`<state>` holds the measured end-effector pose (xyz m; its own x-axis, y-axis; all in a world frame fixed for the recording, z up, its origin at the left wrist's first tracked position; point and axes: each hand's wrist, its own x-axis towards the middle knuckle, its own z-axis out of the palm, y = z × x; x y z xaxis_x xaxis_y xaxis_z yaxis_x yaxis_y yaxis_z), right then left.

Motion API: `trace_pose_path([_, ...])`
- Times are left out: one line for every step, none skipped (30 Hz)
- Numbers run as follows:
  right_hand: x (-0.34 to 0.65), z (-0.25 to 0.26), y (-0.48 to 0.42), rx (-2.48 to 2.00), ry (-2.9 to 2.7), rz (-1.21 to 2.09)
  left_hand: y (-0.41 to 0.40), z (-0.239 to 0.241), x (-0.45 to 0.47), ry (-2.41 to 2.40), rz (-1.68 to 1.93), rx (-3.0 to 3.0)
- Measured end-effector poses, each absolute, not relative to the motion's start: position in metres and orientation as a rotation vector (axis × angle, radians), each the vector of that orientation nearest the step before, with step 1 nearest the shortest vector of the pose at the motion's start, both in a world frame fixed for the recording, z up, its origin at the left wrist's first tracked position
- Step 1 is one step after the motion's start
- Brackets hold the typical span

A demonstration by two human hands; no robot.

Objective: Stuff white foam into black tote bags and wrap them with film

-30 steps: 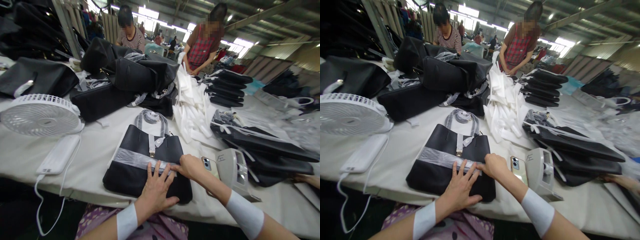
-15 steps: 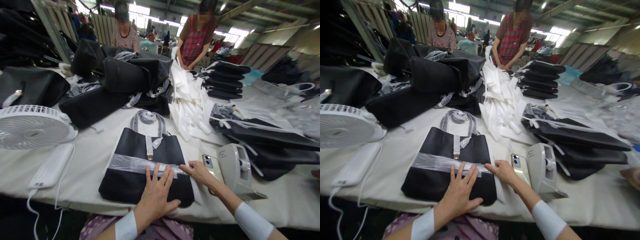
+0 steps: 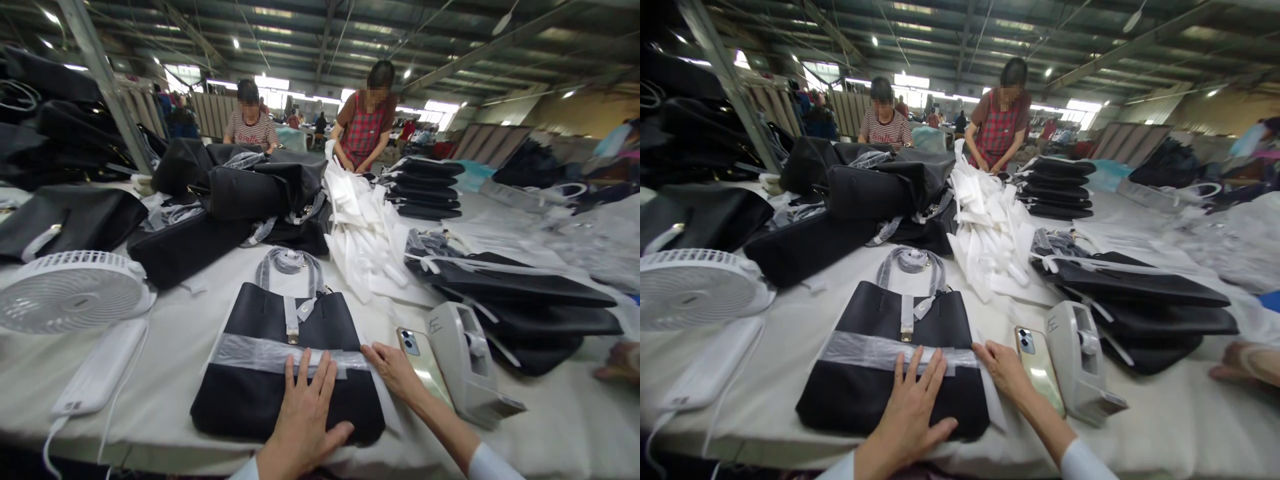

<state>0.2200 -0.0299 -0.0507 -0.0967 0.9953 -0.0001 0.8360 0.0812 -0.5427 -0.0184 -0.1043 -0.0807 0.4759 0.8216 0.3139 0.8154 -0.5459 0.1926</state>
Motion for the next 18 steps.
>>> trace_pose_path([0.22, -0.051, -0.03, -1.812, -1.997, 0.578, -0.104, -0.082, -0.019, 1.492, 0.586, 2.691])
trace_pose_path([0.22, -0.051, -0.031, -1.812, -2.002, 0.567, -0.103, -0.082, -0.019, 1.495, 0.587, 2.696])
trace_pose_path([0.22, -0.052, -0.031, -1.812, -2.008, 0.555, -0.103, -0.084, -0.019, 1.5, 0.589, 2.698])
trace_pose_path([0.219, -0.053, -0.031, -1.812, -2.013, 0.543, -0.102, -0.085, -0.018, 1.506, 0.591, 2.696])
trace_pose_path([0.218, -0.054, -0.031, -1.815, -2.014, 0.532, -0.102, -0.086, -0.016, 1.513, 0.594, 2.691])
trace_pose_path([0.217, -0.055, -0.031, -1.822, -2.008, 0.522, -0.102, -0.087, -0.015, 1.52, 0.599, 2.681])
trace_pose_path([0.217, -0.056, -0.032, -1.831, -1.992, 0.513, -0.102, -0.087, -0.014, 1.524, 0.603, 2.669])
trace_pose_path([0.216, -0.056, -0.033, -1.843, -1.966, 0.5, -0.102, -0.086, -0.013, 1.518, 0.609, 2.658])
trace_pose_path([0.217, -0.056, -0.034, -1.856, -1.935, 0.483, -0.102, -0.083, -0.015, 1.502, 0.621, 2.646])
trace_pose_path([0.219, -0.055, -0.038, -1.867, -1.904, 0.467, -0.101, -0.079, -0.019, 1.48, 0.644, 2.632])
trace_pose_path([0.222, -0.054, -0.042, -1.879, -1.863, 0.448, -0.099, -0.073, -0.025, 1.461, 0.682, 2.611])
trace_pose_path([0.226, -0.052, -0.049, -1.89, -1.809, 0.432, -0.095, -0.066, -0.036, 1.456, 0.739, 2.58])
trace_pose_path([0.231, -0.05, -0.058, -1.906, -1.74, 0.428, -0.09, -0.058, -0.05, 1.477, 0.82, 2.539])
trace_pose_path([0.236, -0.049, -0.07, -1.935, -1.652, 0.442, -0.082, -0.05, -0.067, 1.53, 0.915, 2.485])
trace_pose_path([0.24, -0.048, -0.083, -1.977, -1.541, 0.485, -0.073, -0.042, -0.086, 1.613, 1.019, 2.42])
trace_pose_path([0.243, -0.049, -0.097, -2.025, -1.408, 0.565, -0.062, -0.036, -0.106, 1.723, 1.124, 2.345])
trace_pose_path([0.244, -0.052, -0.112, -2.074, -1.266, 0.685, -0.051, -0.031, -0.125, 1.846, 1.189, 2.257])
trace_pose_path([0.241, -0.056, -0.127, -2.098, -1.132, 0.845, -0.04, -0.028, -0.142, 1.949, 1.193, 2.15])
